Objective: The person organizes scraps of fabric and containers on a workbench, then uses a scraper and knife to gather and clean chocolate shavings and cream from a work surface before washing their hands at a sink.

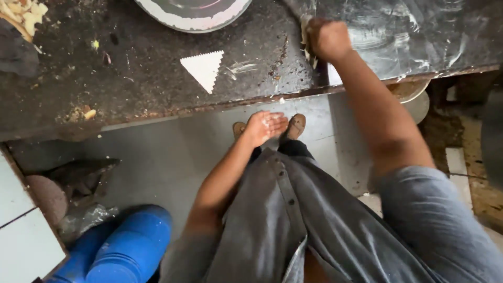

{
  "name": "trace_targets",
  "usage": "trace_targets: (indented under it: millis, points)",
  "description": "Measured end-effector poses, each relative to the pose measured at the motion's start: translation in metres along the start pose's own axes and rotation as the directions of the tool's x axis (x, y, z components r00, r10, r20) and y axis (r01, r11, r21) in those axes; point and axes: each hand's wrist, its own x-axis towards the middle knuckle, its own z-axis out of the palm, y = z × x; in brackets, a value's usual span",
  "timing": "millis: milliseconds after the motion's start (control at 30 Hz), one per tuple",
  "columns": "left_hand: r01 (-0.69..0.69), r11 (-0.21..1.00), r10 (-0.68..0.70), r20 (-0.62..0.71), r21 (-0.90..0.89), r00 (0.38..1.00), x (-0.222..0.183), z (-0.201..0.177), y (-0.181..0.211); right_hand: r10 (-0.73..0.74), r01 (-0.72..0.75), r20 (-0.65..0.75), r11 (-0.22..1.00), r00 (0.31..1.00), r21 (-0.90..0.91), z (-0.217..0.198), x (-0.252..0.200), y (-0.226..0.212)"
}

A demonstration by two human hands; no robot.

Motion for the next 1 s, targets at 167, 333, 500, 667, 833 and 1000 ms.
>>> trace_targets:
  millis: [167, 333, 500, 667, 833, 1000]
  points:
    - [-0.078, 0.974, 0.105, 0.116, -0.213, 0.988, 0.058, -0.026, 0.001, -0.247, 0.209, 0.131, 0.945, 0.96, 0.253, -0.006, -0.059, -0.083]
    - [-0.059, 0.939, 0.14, 0.222, -0.339, 0.965, 0.057, -0.028, 0.0, -0.196, 0.149, 0.169, 0.955, 0.966, 0.255, -0.03, -0.119, -0.154]
    - [-0.062, 0.963, 0.079, 0.054, -0.264, 0.995, 0.048, -0.017, 0.001, 0.273, -0.431, 0.334, 0.624, 0.902, 0.652, -0.026, -0.146, -0.162]
    - [-0.1, 0.959, 0.13, 0.097, -0.264, 0.987, 0.034, 0.007, 0.004, 0.43, -0.509, 0.408, 0.152, 0.806, 0.847, -0.012, -0.161, -0.151]
    - [-0.161, 0.968, 0.165, 0.004, -0.194, 0.986, 0.012, 0.039, 0.005, 0.483, -0.431, 0.428, -0.112, 0.764, 0.895, -0.019, -0.167, -0.149]
    - [-0.22, 0.972, 0.221, 0.012, -0.087, 0.975, 0.016, 0.044, 0.014, 0.531, -0.402, 0.42, -0.156, 0.736, 0.902, -0.026, -0.186, -0.147]
